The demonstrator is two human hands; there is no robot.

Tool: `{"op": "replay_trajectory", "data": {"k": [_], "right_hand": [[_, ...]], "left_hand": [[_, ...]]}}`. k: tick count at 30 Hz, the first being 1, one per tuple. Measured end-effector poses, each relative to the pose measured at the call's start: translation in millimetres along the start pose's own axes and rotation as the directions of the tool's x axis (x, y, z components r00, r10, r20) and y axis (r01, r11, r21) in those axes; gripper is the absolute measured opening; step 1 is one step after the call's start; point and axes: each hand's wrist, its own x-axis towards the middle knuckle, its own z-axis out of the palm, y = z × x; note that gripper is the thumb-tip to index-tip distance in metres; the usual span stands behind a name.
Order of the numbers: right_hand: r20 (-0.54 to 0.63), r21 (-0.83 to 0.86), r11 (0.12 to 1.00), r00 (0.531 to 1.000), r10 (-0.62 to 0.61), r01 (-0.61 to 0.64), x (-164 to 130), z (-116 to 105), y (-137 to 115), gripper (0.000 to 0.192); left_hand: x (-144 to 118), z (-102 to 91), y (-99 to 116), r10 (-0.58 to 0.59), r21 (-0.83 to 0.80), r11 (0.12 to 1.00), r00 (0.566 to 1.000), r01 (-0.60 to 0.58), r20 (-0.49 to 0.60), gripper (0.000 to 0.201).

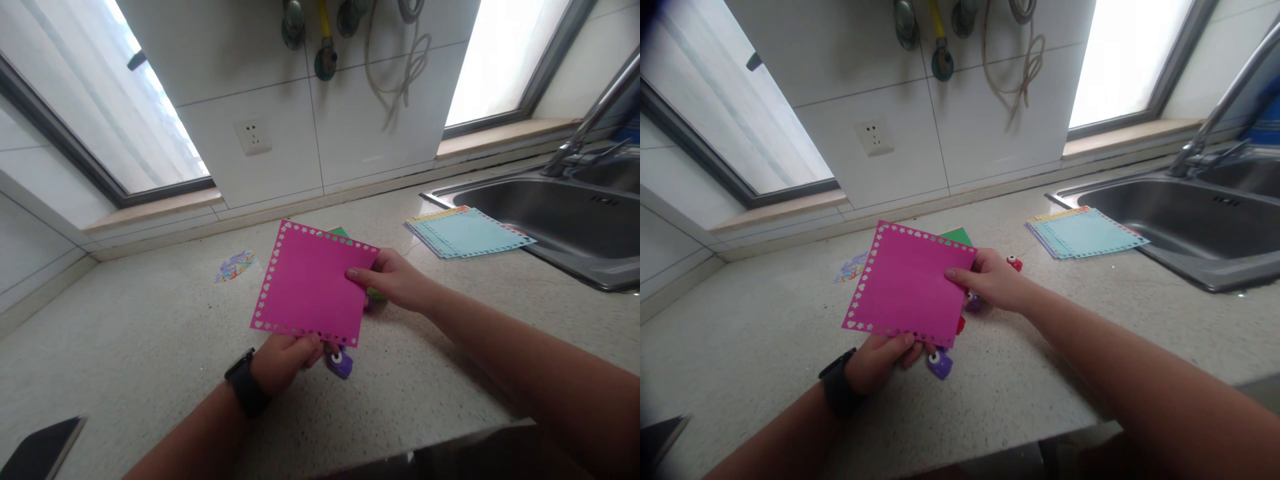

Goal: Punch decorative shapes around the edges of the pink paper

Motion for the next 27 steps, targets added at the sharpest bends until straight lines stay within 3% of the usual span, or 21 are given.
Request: {"op": "replay_trajectory", "data": {"k": [14,23,27], "right_hand": [[0.003,-0.006,1.000,1.000,-0.019,0.019,-0.4,-0.6,0.3,0.027],[0.007,0.003,1.000,1.000,-0.019,0.019,1.0,-1.1,1.8,0.027],[-0.002,0.003,1.000,1.000,-0.003,0.003,1.2,-0.7,1.4,0.027]], "left_hand": [[-1.9,-5.5,-6.1,-0.026,0.123,0.992,1.000,0.026,-0.001,0.044],[-2.5,-4.8,-2.8,-0.180,0.180,0.968,0.984,0.176,0.008,0.048],[-1.1,-5.8,0.2,-0.171,0.181,0.971,0.984,0.158,0.058,0.049]]}}
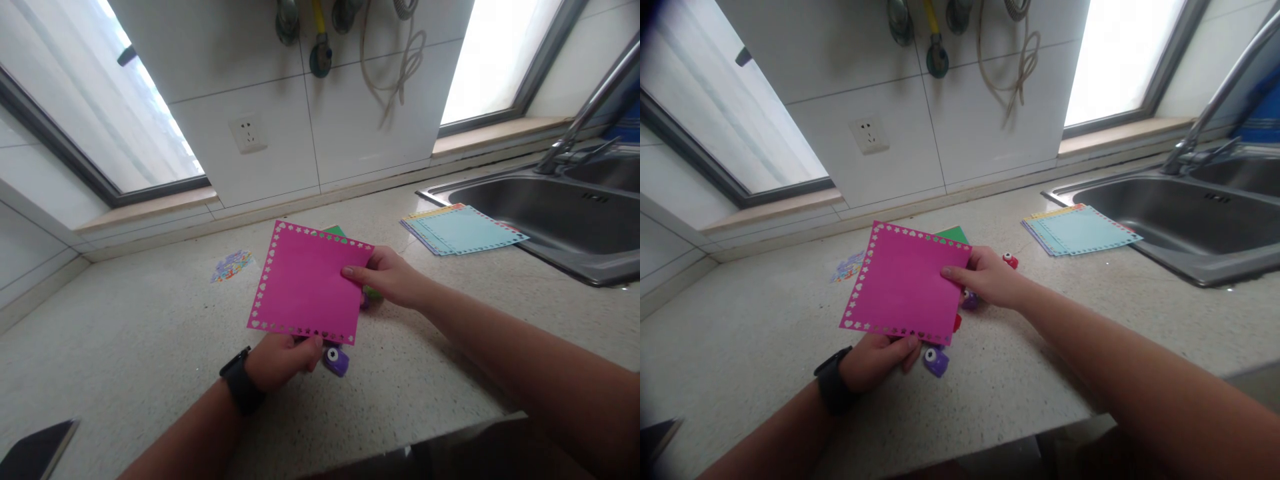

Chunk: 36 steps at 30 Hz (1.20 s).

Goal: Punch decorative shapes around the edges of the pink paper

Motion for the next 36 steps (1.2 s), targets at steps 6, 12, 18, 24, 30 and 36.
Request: {"op": "replay_trajectory", "data": {"k": [6,12,18,24,30,36], "right_hand": [[0.001,-0.005,1.000,1.000,0.010,-0.010,-0.6,-2.2,-0.5,0.028],[-0.052,0.001,0.999,0.998,-0.046,0.046,0.1,-9.4,2.0,0.026],[-0.104,0.034,0.994,0.990,-0.100,0.105,-1.7,-17.6,2.9,0.022],[-0.186,0.045,0.992,0.977,-0.107,0.117,-3.0,-22.9,-1.4,0.023],[-0.215,0.062,0.993,0.973,-0.083,0.098,-4.1,-26.6,-2.6,0.023],[-0.234,0.068,0.994,0.970,-0.072,0.090,-4.0,-28.5,-1.1,0.025]], "left_hand": [[1.7,-1.7,0.1,0.077,-0.069,0.995,0.997,-0.076,0.022,0.046],[3.1,-0.2,-6.0,0.137,-0.211,0.967,0.990,-0.141,-0.034,0.045],[4.1,-1.6,-6.3,0.132,-0.299,0.944,0.990,-0.142,-0.053,0.042],[5.0,-2.9,-4.9,0.161,-0.351,0.921,0.985,-0.171,-0.057,0.040],[6.9,-3.9,-7.7,0.213,-0.332,0.917,0.975,-0.222,-0.064,0.040],[8.3,-4.7,-9.0,0.224,-0.322,0.916,0.971,-0.239,-0.085,0.043]]}}
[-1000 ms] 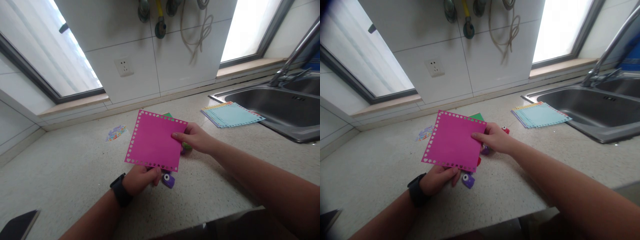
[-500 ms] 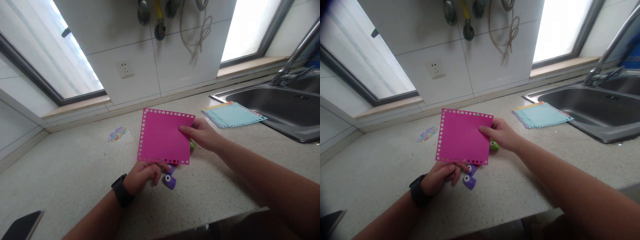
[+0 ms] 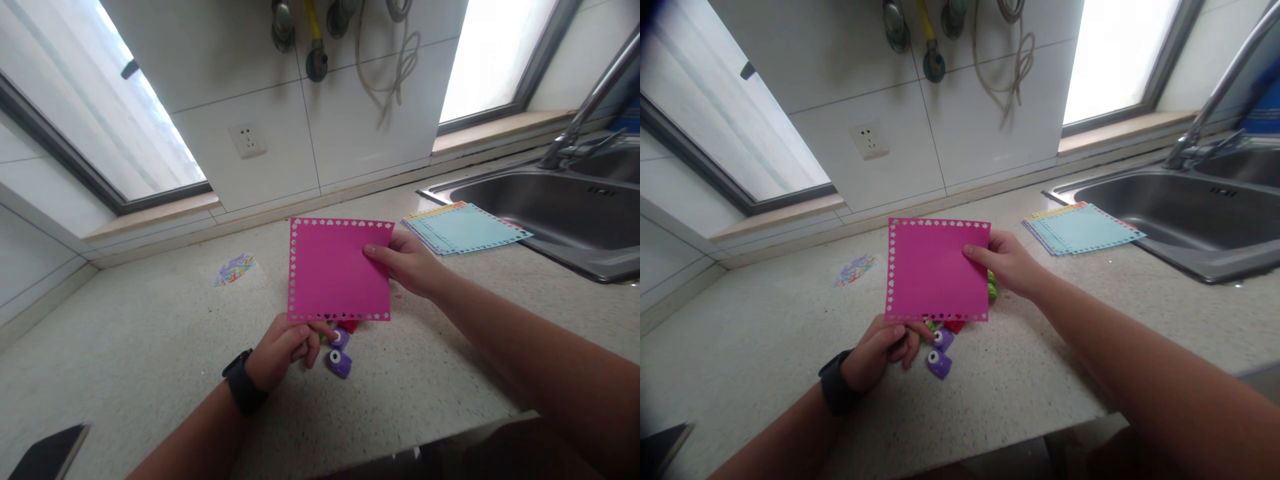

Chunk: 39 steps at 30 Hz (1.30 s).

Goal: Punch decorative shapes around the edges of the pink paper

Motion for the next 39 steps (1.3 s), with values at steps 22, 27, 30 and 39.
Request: {"op": "replay_trajectory", "data": {"k": [22,27,30,39], "right_hand": [[-0.025,0.002,1.000,1.000,-0.015,0.015,0.6,-1.1,1.4,0.021],[-0.007,-0.001,1.000,1.000,-0.017,0.017,0.5,-1.0,2.8,0.021],[-0.004,-0.010,1.000,1.000,-0.020,0.020,0.2,-1.3,3.6,0.022],[-0.007,0.001,1.000,1.000,0.001,-0.001,-0.6,2.6,1.5,0.024]], "left_hand": [[0.3,0.8,0.3,-0.035,-0.001,0.999,0.999,0.035,-0.034,0.051],[-0.3,1.1,-0.3,-0.014,0.021,1.000,0.999,0.015,-0.036,0.050],[-1.0,2.1,0.7,-0.019,0.034,0.999,0.999,0.020,-0.040,0.051],[-1.5,1.4,0.2,-0.025,0.070,0.997,0.999,0.027,-0.033,0.049]]}}
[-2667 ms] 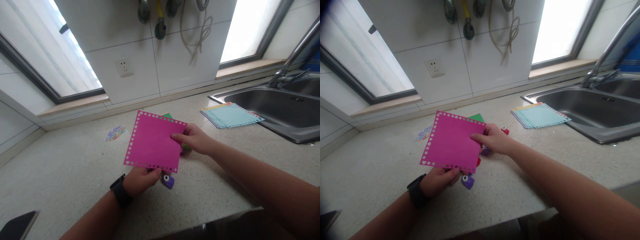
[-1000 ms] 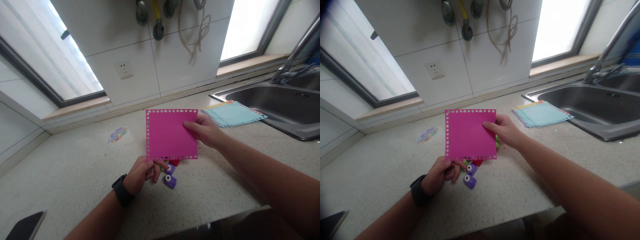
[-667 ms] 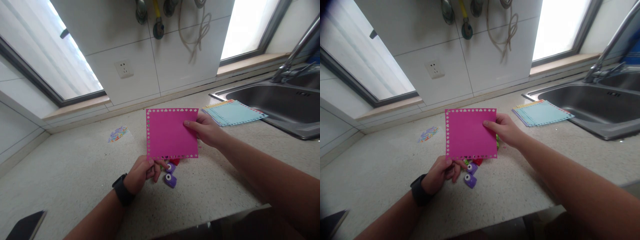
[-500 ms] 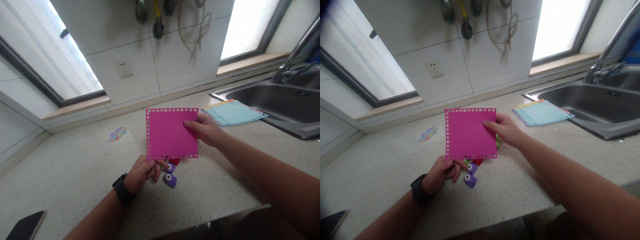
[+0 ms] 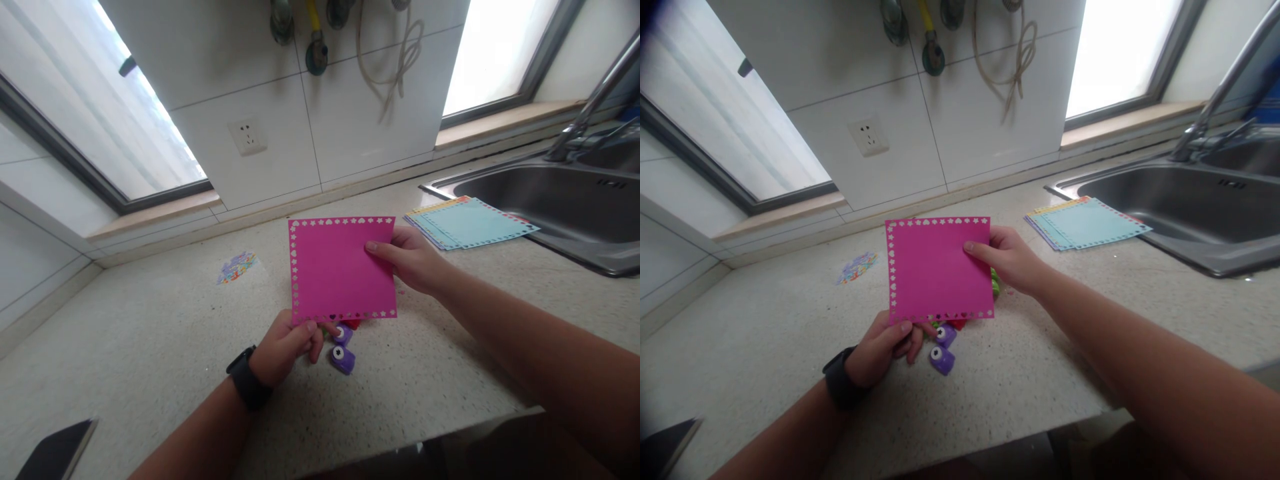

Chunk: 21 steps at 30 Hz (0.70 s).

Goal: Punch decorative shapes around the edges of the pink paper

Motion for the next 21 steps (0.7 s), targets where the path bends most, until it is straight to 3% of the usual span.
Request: {"op": "replay_trajectory", "data": {"k": [21], "right_hand": [[0.056,-0.038,0.999,0.998,-0.013,0.015,-1.8,5.5,2.3,0.024]], "left_hand": [[-0.5,5.6,5.3,-0.002,0.084,0.996,0.999,0.005,-0.037,0.051]]}}
